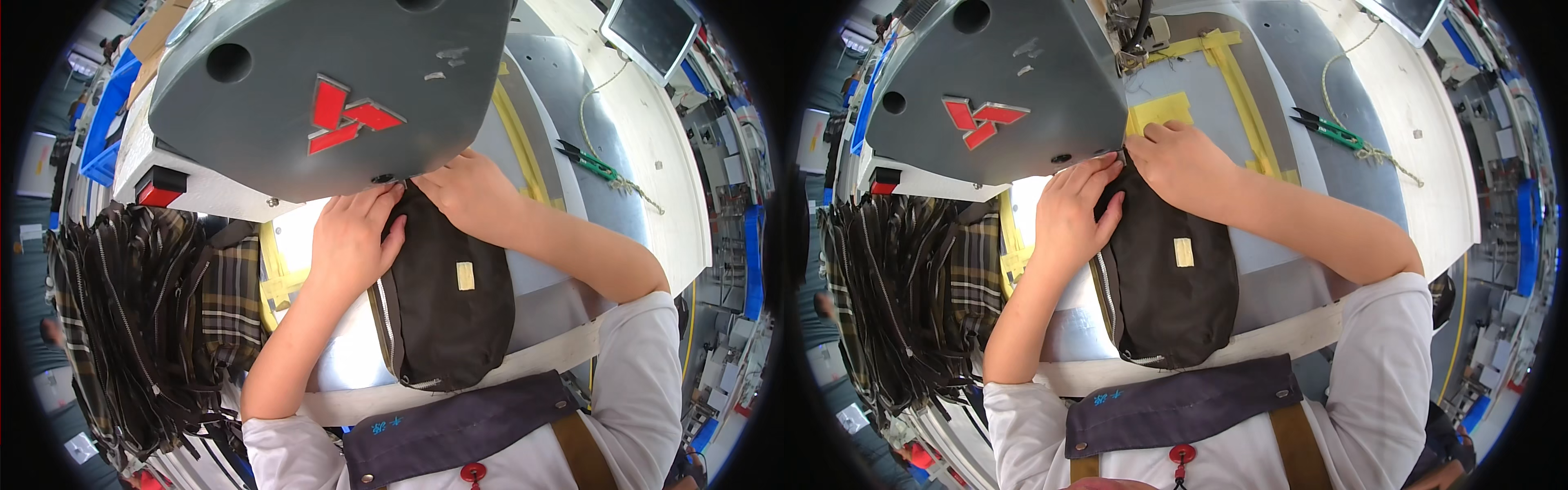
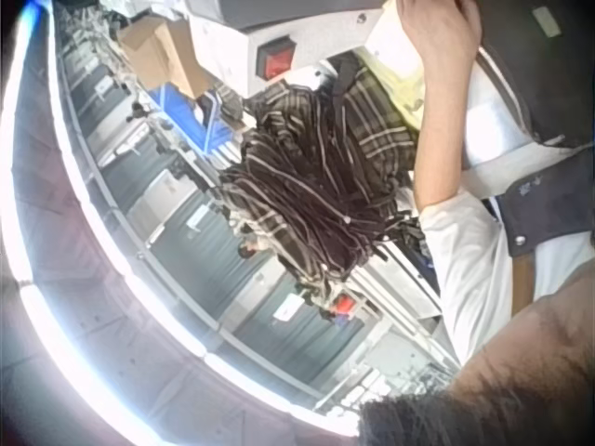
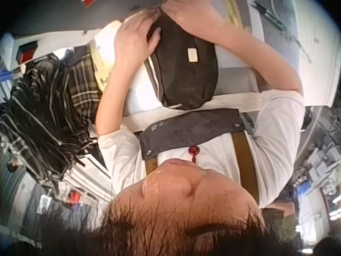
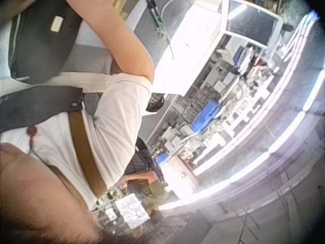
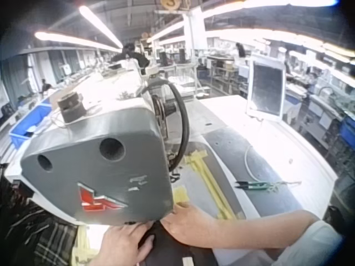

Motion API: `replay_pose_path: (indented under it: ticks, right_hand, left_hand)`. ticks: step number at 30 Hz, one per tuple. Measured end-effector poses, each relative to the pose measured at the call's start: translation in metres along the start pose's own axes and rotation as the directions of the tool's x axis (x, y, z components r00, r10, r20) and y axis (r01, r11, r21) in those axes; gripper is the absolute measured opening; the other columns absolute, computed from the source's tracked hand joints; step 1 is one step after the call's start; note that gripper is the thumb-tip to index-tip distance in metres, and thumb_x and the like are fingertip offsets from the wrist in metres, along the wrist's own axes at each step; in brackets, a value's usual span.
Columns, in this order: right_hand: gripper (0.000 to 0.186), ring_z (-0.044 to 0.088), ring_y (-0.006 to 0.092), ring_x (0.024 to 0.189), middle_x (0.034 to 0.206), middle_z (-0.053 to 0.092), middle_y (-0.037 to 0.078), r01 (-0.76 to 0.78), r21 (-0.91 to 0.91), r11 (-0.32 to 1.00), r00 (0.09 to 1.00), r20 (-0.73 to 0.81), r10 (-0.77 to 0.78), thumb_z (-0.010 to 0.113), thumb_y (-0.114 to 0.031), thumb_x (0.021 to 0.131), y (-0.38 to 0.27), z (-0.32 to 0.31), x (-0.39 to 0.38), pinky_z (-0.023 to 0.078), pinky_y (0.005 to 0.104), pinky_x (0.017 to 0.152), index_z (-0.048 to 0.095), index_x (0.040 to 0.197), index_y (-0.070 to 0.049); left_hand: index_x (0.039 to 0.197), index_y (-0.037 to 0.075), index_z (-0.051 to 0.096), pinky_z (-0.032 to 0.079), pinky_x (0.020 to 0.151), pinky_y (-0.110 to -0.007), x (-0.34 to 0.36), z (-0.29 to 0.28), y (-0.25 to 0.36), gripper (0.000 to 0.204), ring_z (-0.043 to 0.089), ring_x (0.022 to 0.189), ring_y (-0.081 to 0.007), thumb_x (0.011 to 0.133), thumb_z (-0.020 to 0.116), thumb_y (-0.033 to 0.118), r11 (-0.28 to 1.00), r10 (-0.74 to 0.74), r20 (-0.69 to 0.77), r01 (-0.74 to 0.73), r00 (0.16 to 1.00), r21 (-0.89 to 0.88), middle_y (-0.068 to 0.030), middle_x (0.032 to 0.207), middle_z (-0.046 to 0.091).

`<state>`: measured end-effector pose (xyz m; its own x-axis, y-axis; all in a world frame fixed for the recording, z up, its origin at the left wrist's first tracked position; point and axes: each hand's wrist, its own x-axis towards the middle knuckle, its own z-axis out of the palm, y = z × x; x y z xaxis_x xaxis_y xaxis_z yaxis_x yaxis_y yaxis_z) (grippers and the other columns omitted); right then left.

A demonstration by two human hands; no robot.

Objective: The person aligns the zipper edges of a dark plaid bag under a sewing machine and sews the zipper onto the bag. They repeat this process for multiple bags, using shears to cut threads between each unit.

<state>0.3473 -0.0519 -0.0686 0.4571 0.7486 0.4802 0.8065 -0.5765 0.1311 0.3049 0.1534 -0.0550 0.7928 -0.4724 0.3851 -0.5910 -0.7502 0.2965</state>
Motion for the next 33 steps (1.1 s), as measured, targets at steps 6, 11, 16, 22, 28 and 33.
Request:
replay_pose_path:
  ticks: [6,11,16,22,28,33]
  right_hand:
    - [0.018,0.055,0.0169,0.081,0.087,0.054,0.003,-0.027,0.066,0.997,1.0,-0.004,0.027,0.06,-0.013,0.073,-0.004,0.002,-0.004,0.047,0.029,0.067,0.066,0.085,0.0]
    - [0.019,0.056,0.0175,0.082,0.089,0.055,0.004,-0.031,0.076,0.997,0.999,-0.007,0.032,0.059,-0.012,0.074,0.004,0.004,0.001,0.047,0.0293,0.067,0.065,0.087,0.0]
    - [0.019,0.056,0.0181,0.084,0.091,0.056,0.004,-0.048,0.065,0.997,0.998,0.043,0.045,0.059,-0.011,0.076,0.007,0.003,0.004,0.049,0.0301,0.068,0.065,0.089,0.0]
    - [0.024,0.057,0.018,0.086,0.094,0.056,0.004,-0.031,0.063,0.998,0.999,0.039,0.029,0.059,-0.011,0.077,0.007,0.003,0.002,0.05,0.0304,0.068,0.066,0.096,0.001]
    - [0.026,0.057,0.0175,0.088,0.097,0.057,0.004,-0.039,0.046,0.998,0.999,0.022,0.038,0.058,-0.012,0.078,0.007,0.002,0.003,0.049,0.029,0.07,0.065,0.1,0.001]
    - [0.029,0.057,0.0173,0.09,0.098,0.058,0.004,-0.076,0.079,0.994,0.997,0.028,0.074,0.059,-0.012,0.078,0.005,0.001,0.001,0.05,0.0288,0.069,0.065,0.102,0.001]
  left_hand:
    - [0.106,0.003,0.066,0.05,0.086,-0.038,-0.002,-0.001,0.002,0.033,0.062,0.1,-0.0278,0.075,0.071,0.011,1.0,0.012,0.005,-0.012,1.0,-0.018,-0.0072,0.114,0.064]
    - [0.106,0.004,0.067,0.051,0.082,-0.038,0.002,0.0,-0.003,0.031,0.064,0.094,-0.0281,0.076,0.071,0.012,0.999,-0.041,0.017,0.04,0.999,0.008,-0.0073,0.11,0.066]
    - [0.107,0.005,0.068,0.051,0.078,-0.038,0.004,0.0,-0.008,0.032,0.066,0.09,-0.0266,0.076,0.07,0.013,0.995,-0.097,0.074,0.097,0.993,0.001,-0.0064,0.106,0.068]
    - [0.109,0.006,0.068,0.051,0.077,-0.037,0.002,0.003,-0.009,0.034,0.066,0.091,-0.0264,0.076,0.07,0.014,0.999,-0.025,-0.006,0.025,1.0,0.029,-0.0063,0.107,0.068]
    - [0.11,0.005,0.067,0.051,0.079,-0.037,0.003,0.002,-0.008,0.035,0.065,0.092,-0.027,0.077,0.071,0.014,0.999,-0.017,-0.001,0.017,1.0,0.029,-0.007,0.107,0.067]
    - [0.112,0.005,0.066,0.05,0.082,-0.038,0.003,0.0,-0.007,0.036,0.065,0.096,-0.0268,0.077,0.071,0.014,0.999,-0.006,0.002,0.006,1.0,0.034,-0.0074,0.11,0.067]
